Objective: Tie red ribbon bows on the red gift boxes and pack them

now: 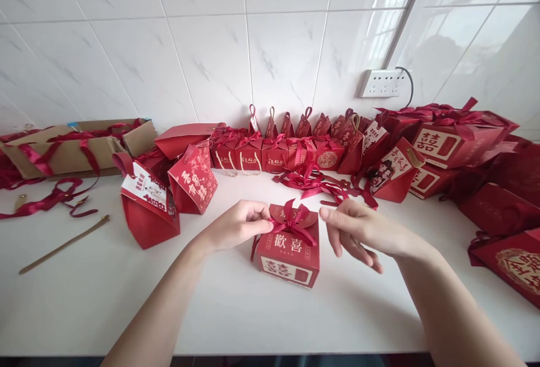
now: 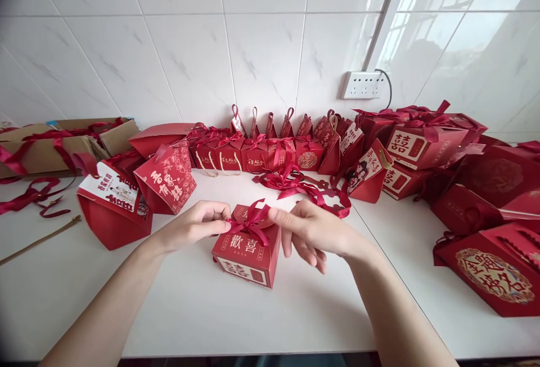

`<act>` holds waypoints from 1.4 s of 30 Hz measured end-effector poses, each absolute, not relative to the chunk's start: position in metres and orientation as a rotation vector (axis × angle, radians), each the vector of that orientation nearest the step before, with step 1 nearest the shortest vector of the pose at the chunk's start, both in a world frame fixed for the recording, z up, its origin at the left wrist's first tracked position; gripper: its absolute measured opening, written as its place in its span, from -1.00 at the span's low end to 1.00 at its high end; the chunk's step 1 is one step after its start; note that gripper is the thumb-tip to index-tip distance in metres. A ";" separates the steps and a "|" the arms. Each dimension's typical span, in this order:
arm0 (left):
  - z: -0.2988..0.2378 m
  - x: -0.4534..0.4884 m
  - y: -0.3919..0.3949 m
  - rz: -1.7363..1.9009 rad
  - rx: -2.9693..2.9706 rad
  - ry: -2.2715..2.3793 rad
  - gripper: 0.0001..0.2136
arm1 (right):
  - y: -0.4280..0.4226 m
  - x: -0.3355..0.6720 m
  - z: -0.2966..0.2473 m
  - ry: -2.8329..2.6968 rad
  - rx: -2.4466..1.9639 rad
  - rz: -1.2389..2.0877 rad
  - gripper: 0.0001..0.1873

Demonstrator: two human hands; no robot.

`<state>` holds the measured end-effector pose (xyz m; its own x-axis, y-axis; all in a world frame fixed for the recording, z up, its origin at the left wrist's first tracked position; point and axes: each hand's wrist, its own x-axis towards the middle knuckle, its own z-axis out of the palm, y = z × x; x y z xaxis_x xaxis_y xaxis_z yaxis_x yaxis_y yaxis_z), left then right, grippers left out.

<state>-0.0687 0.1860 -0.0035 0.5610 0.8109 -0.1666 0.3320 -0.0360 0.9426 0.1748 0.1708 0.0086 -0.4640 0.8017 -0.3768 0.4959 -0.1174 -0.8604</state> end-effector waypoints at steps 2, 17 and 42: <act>-0.002 -0.068 0.186 0.498 1.588 0.962 -0.82 | 0.167 0.171 0.007 -1.964 -1.443 1.661 -0.41; -0.007 -0.063 0.186 0.593 1.441 0.953 -0.80 | 0.186 0.159 -0.016 -1.783 -1.140 1.499 -0.72; -0.006 -0.069 0.186 0.485 1.469 0.812 -0.79 | 0.184 0.166 -0.012 -1.781 -1.025 1.720 -0.64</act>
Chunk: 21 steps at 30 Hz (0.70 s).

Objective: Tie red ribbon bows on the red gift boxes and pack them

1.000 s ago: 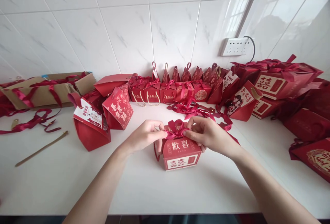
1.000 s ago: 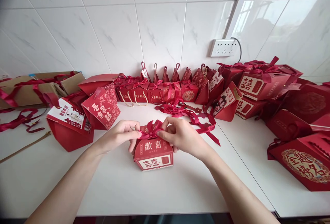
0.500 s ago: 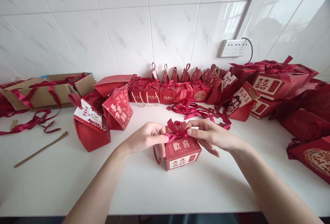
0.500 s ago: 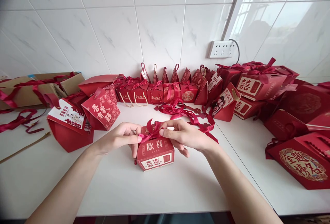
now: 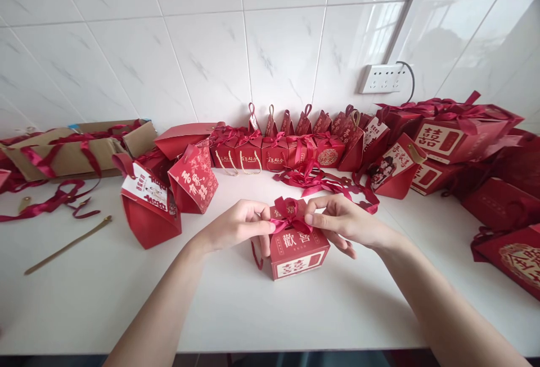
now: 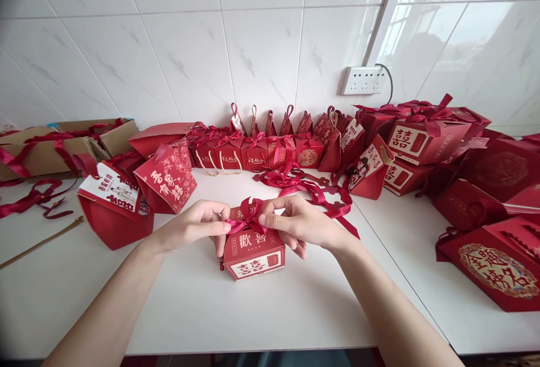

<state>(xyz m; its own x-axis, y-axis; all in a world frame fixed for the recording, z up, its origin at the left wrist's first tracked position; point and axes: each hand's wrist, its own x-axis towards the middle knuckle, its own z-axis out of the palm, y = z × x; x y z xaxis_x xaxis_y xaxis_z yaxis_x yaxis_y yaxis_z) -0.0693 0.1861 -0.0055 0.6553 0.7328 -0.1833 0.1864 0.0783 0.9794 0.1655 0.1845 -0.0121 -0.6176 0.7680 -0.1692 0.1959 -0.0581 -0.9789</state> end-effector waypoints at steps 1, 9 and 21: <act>-0.005 -0.069 0.186 0.486 1.466 0.812 -0.79 | 0.185 0.165 -0.012 -1.762 -1.054 1.692 -0.63; -0.007 -0.070 0.186 0.476 1.460 0.806 -0.79 | 0.187 0.162 -0.013 -1.624 -1.093 1.589 -0.55; -0.006 -0.069 0.186 0.479 1.474 0.824 -0.79 | 0.185 0.165 -0.015 -1.667 -0.930 1.885 -0.65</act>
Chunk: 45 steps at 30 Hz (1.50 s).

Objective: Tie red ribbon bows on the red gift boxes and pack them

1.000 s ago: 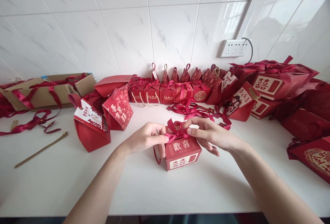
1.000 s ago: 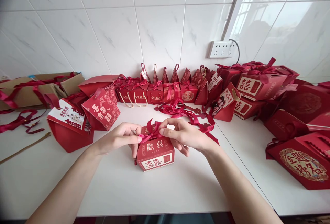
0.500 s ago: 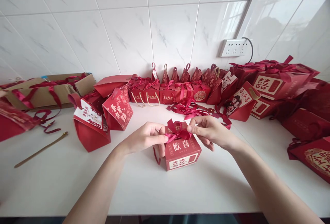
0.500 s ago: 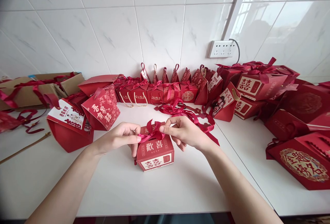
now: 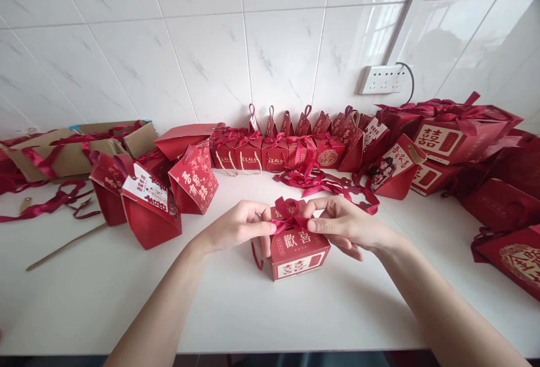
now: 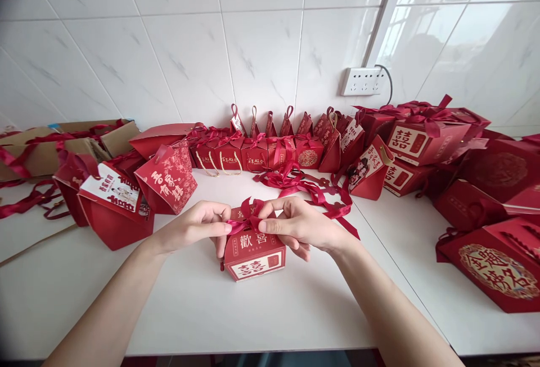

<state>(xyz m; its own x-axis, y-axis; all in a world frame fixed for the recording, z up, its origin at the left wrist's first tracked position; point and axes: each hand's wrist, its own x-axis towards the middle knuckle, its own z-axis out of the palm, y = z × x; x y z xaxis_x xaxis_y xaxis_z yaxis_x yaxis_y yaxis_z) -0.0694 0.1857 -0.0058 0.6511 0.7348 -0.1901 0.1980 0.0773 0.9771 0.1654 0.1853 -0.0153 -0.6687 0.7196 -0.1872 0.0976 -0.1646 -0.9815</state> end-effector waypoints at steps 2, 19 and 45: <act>-0.006 -0.070 0.186 0.475 1.475 0.824 -0.79 | 0.185 0.165 -0.016 -1.664 -0.899 1.912 -0.65; -0.005 -0.070 0.185 0.466 1.479 0.819 -0.78 | 0.189 0.164 -0.023 -1.626 -0.911 1.806 -0.57; -0.004 -0.069 0.185 0.450 1.457 0.792 -0.82 | 0.190 0.170 -0.017 -1.762 -1.081 1.685 -0.51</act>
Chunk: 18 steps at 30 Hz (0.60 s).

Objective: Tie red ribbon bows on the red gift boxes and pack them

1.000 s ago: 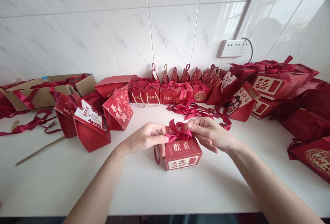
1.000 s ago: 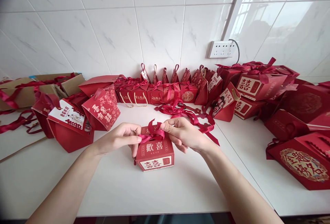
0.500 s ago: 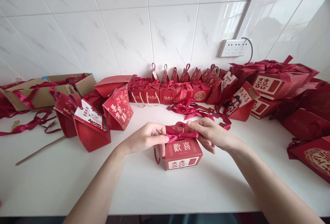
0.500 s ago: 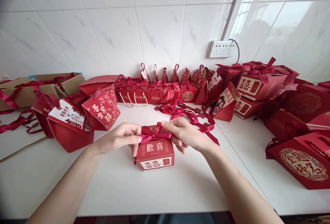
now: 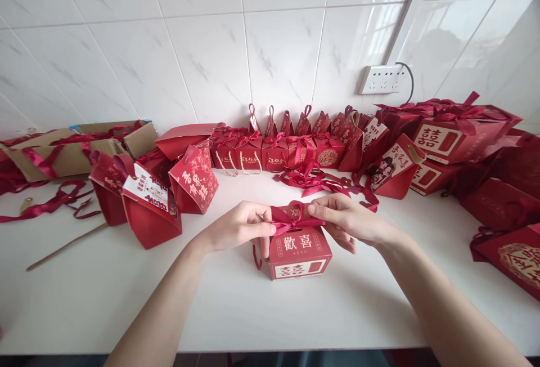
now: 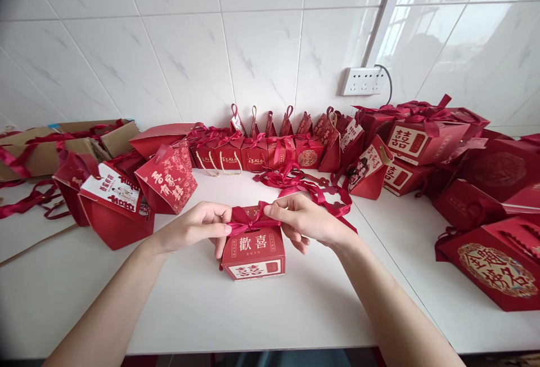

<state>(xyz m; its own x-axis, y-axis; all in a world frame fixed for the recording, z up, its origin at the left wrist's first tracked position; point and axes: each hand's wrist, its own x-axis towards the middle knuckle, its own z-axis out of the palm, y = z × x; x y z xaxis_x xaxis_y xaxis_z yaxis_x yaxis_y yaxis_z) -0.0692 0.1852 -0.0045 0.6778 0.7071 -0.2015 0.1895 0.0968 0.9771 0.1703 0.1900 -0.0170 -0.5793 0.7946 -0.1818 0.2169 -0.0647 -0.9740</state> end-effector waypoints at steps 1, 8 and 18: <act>-0.004 -0.069 0.185 0.446 1.460 0.785 -0.82 | 0.190 0.170 -0.016 -1.774 -1.100 1.674 -0.51; -0.004 -0.072 0.186 0.430 1.495 0.767 -0.81 | 0.188 0.171 -0.009 -1.815 -1.267 1.548 -0.52; -0.003 -0.069 0.183 0.365 1.620 0.926 -0.72 | 0.191 0.176 -0.012 -1.953 -1.238 1.631 -0.43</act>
<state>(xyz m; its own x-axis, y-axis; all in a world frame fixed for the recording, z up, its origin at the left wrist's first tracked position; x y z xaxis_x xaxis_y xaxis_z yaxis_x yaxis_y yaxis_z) -0.0693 0.1830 -0.0033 0.6370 0.7313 -0.2438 0.3680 -0.0106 0.9298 0.1757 0.1907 -0.0121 -0.5778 0.7666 -0.2802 0.4124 -0.0220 -0.9107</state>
